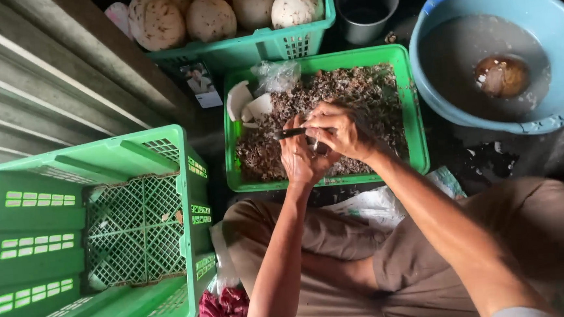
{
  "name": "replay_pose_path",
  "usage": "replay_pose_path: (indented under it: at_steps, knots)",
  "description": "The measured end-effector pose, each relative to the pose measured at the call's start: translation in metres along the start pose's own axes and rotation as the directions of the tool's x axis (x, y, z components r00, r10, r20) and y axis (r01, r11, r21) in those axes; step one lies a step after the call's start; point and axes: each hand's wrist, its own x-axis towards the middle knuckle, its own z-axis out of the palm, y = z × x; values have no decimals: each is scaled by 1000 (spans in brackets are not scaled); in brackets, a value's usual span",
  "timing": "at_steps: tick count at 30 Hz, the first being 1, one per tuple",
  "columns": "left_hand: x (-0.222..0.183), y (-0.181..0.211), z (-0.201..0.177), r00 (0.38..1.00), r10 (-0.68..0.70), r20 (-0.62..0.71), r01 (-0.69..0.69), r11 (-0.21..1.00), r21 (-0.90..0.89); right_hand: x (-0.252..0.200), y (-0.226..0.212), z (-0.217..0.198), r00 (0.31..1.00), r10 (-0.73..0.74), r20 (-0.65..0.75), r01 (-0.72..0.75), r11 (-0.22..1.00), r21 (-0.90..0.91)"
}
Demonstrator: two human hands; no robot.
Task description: The person is peeling or scraping the outer layer of a coconut using a small hand tool while sitting on the floor.
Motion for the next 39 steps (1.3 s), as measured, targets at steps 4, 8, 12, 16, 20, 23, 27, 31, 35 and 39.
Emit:
replay_pose_path:
  at_steps: [4, 8, 12, 16, 20, 23, 27, 31, 35, 39]
  knots:
    - [-5, 15, -13, 999, -42, 31, 42, 999, 7, -22, 37, -8, 980, 133, -148, -113, 985, 133]
    - [4, 29, -20, 998, -62, 31, 62, 998, 10, -35, 45, -16, 889, 428, -166, -373, 884, 281]
    - [-4, 33, -19, 983, -161, 83, 161, 987, 9, -82, 37, 3, 624, 725, -291, -580, 679, 449]
    - [-8, 35, -21, 980, -188, 69, 188, 982, 6, -134, 91, 27, 513, 778, -363, -524, 619, 586]
    - [8, 36, -38, 982, -92, 166, 52, 971, 233, -124, 91, 34, 575, 760, -303, -557, 635, 536]
    - [31, 26, -43, 963, 34, 268, -137, 917, 374, -117, 77, 36, 610, 738, -289, -495, 639, 589]
    - [55, 18, -38, 878, 79, 472, -279, 886, 371, -99, 39, 24, 670, 681, -294, -369, 650, 664]
    - [47, -2, -20, 891, -16, 454, -137, 943, 304, -96, 37, 22, 680, 672, -292, -353, 649, 674]
    - [2, 46, -41, 994, -77, 71, 77, 997, 0, -89, 29, 19, 701, 646, -303, -326, 668, 669]
    - [-23, 63, -24, 952, -226, -208, 184, 962, -202, -92, 33, 22, 712, 644, -279, -331, 659, 675]
